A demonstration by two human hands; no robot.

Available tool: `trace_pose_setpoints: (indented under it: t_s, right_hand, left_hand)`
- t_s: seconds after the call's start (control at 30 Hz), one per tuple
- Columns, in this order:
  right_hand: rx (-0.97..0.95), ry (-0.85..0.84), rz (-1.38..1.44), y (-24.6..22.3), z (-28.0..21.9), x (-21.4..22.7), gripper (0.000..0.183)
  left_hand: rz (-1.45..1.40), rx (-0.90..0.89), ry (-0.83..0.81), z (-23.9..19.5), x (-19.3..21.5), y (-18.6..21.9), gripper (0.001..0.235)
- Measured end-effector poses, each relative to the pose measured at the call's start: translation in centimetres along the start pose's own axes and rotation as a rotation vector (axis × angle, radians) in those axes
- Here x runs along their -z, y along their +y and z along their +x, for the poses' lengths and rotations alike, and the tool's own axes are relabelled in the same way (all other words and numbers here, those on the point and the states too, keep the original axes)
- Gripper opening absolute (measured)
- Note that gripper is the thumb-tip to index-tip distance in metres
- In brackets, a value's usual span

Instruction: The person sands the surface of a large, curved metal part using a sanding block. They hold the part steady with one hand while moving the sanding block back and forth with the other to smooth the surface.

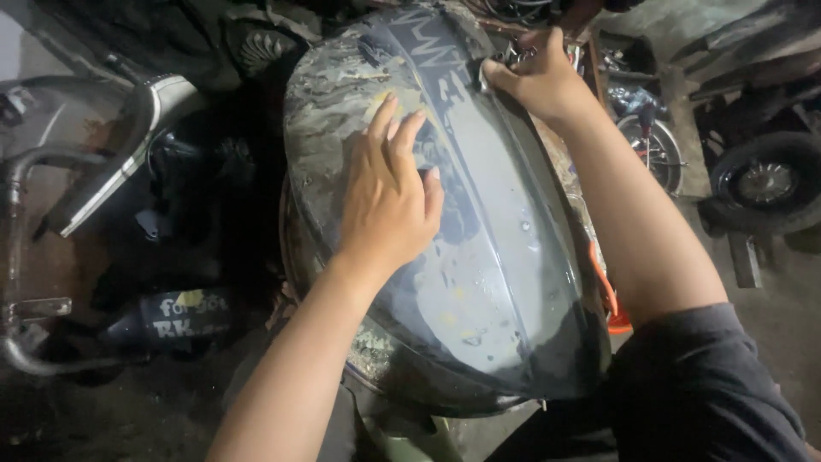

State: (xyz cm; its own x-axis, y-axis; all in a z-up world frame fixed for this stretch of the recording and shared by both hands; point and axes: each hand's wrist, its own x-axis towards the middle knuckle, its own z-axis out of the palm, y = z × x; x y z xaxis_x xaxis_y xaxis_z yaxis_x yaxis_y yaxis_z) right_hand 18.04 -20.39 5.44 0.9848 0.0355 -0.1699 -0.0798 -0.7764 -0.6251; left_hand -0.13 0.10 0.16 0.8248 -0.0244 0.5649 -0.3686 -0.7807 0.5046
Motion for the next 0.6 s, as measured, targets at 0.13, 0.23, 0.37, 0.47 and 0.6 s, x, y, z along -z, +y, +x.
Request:
trace_pose_setpoints:
  t_s: [0.13, 0.23, 0.37, 0.47, 0.6]
  right_hand:
    - [0.102, 0.009, -0.052, 0.4, 2.4, -0.4, 0.078]
    - [0.071, -0.014, 0.000, -0.2, 0.6, 0.1, 0.083]
    - [-0.018, -0.111, 0.092, -0.2, -4.2, 1.5, 0.073]
    - [0.009, -0.186, 0.168, 1.2, -9.3, 2.4, 0.059]
    - [0.242, -0.152, 0.351, 9.1, -14.7, 2.7, 0.041]
  left_hand:
    - [0.003, -0.003, 0.018, 0.1, -0.4, -0.4, 0.056]
    - [-0.025, -0.011, 0.014, 0.0, -0.6, -0.6, 0.056]
    - [-0.044, -0.011, 0.011, 0.2, -0.3, -0.7, 0.056]
    - [-0.050, -0.007, 0.005, 0.0, -0.3, -0.7, 0.055]
    - [-0.037, -0.008, 0.003, 0.0, -0.1, -0.4, 0.055]
